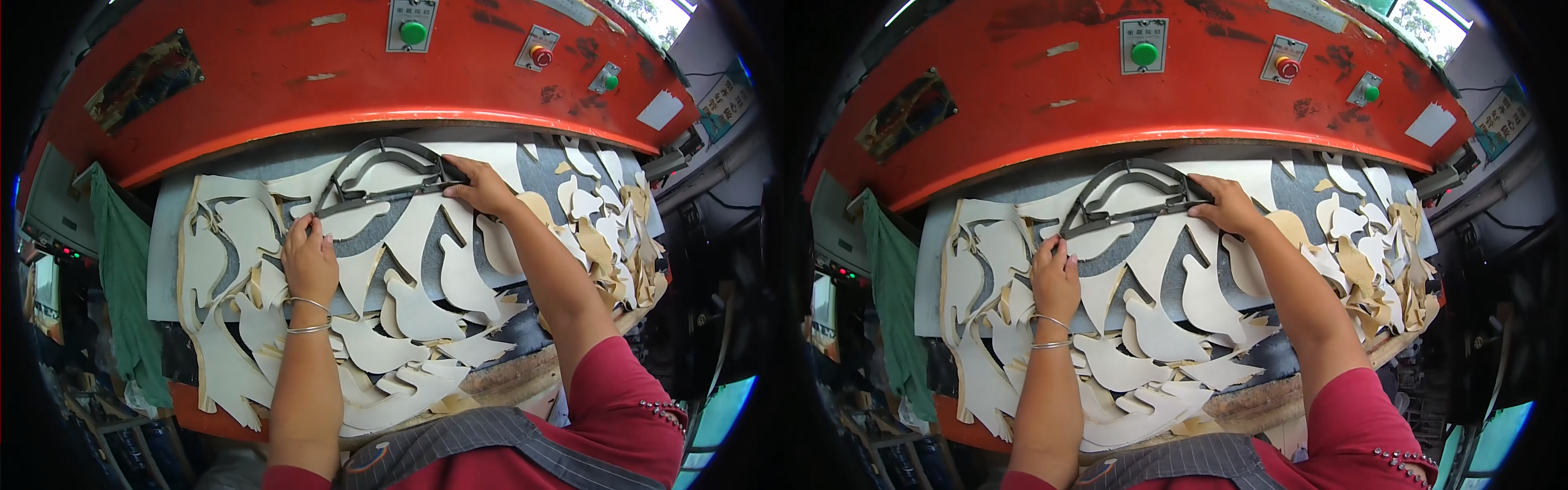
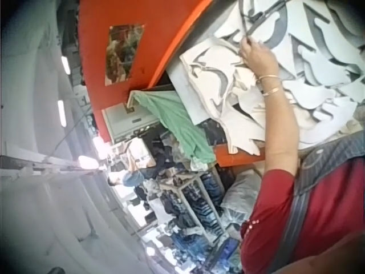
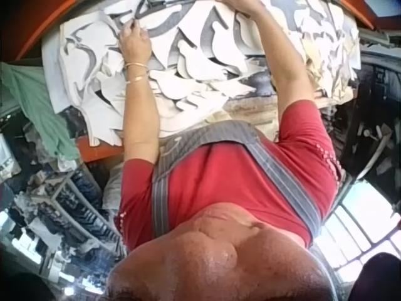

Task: Operating a hydraulic die-cutting machine to cut shoe components from sheets of synthetic material.

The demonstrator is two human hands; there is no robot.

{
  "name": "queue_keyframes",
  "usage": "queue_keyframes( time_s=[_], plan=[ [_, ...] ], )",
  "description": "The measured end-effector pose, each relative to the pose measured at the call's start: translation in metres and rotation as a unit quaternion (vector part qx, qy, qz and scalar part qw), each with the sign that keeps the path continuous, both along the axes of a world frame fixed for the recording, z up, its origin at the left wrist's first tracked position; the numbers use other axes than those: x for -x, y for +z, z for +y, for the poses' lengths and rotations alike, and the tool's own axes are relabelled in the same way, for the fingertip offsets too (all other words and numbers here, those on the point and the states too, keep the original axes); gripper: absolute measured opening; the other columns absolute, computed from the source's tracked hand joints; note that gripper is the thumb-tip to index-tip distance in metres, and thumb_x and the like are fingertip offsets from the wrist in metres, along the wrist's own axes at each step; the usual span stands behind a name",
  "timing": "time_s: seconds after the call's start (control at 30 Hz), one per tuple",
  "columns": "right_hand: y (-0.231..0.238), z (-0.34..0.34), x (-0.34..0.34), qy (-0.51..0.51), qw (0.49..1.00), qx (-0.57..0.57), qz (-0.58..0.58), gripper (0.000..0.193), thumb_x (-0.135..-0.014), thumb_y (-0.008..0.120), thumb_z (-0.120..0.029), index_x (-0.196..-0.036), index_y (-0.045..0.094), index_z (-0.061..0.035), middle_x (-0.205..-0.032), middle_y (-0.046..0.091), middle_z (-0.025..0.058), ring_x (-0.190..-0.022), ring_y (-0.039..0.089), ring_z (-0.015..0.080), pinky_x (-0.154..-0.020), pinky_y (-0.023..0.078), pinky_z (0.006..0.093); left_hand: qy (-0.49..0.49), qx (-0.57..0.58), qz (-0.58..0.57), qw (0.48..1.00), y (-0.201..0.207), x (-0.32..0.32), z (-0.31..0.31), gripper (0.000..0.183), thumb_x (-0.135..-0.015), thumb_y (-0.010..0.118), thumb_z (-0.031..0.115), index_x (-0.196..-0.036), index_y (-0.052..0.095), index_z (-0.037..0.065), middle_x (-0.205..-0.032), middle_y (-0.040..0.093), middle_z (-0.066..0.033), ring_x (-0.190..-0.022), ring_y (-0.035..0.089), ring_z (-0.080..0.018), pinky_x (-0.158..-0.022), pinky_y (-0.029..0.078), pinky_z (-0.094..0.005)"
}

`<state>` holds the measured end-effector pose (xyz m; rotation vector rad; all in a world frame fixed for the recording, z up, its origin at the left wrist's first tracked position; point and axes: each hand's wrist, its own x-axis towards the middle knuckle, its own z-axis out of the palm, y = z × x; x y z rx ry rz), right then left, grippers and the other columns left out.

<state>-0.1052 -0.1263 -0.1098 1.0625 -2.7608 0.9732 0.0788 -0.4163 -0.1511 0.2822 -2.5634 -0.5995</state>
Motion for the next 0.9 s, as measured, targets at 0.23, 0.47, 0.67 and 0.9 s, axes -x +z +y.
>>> queue_keyframes(
  time_s=[0.23, 0.47, 0.67, 0.9],
  plan=[
    [-0.008, -0.002, -0.008, -0.09, 0.993, 0.029, -0.074, 0.06, -0.076, 0.074, -0.02, -0.129, 0.052, -0.0062, -0.112, 0.064, 0.019, -0.098, 0.062, 0.0316, -0.087, 0.046, 0.0342, 0.028, 0.002, -0.058, 0.998, 0.015, -0.001, 0.007, 0.053, -0.084, 0.062, 0.024, -0.133, 0.047, 0.009, -0.134, 0.046, -0.0067, -0.125, 0.038, -0.0282, -0.103, 0.025, -0.0456],
    [0.003, -0.007, -0.019, -0.084, 0.995, -0.038, 0.041, 0.06, -0.076, 0.073, -0.022, -0.129, 0.05, -0.0051, -0.119, 0.06, 0.0188, -0.107, 0.057, 0.0351, -0.092, 0.044, 0.0376, 0.068, 0.015, -0.066, 0.995, 0.024, 0.023, -0.013, 0.04, -0.081, 0.067, 0.028, -0.116, 0.062, 0.009, -0.117, 0.056, -0.0053, -0.111, 0.047, -0.0263, -0.095, 0.031, -0.0451],
    [0.0, 0.011, -0.023, -0.068, 0.997, -0.029, -0.033, 0.054, -0.078, 0.071, -0.019, -0.127, 0.053, -0.0063, -0.124, 0.058, 0.0138, -0.111, 0.055, 0.0317, -0.1, 0.037, 0.0389, -0.013, -0.067, 0.037, 0.997, 0.008, 0.022, -0.02, 0.024, -0.073, 0.074, 0.02, -0.088, 0.071, 0.001, -0.093, 0.061, -0.0116, -0.086, 0.059, -0.0274, -0.076, 0.046, -0.0348],
    [-0.001, 0.012, -0.029, -0.047, 0.998, -0.02, 0.023, 0.054, -0.079, 0.07, -0.02, -0.129, 0.053, -0.0085, -0.125, 0.058, 0.0109, -0.112, 0.053, 0.0307, -0.101, 0.035, 0.0387, 0.0, -0.074, 0.066, 0.995, 0.005, 0.008, -0.018, 0.014, -0.073, 0.072, 0.01, -0.083, 0.071, 0.001, -0.083, 0.064, -0.0106, -0.081, 0.057, -0.0275, -0.073, 0.046, -0.0363]
  ],
)
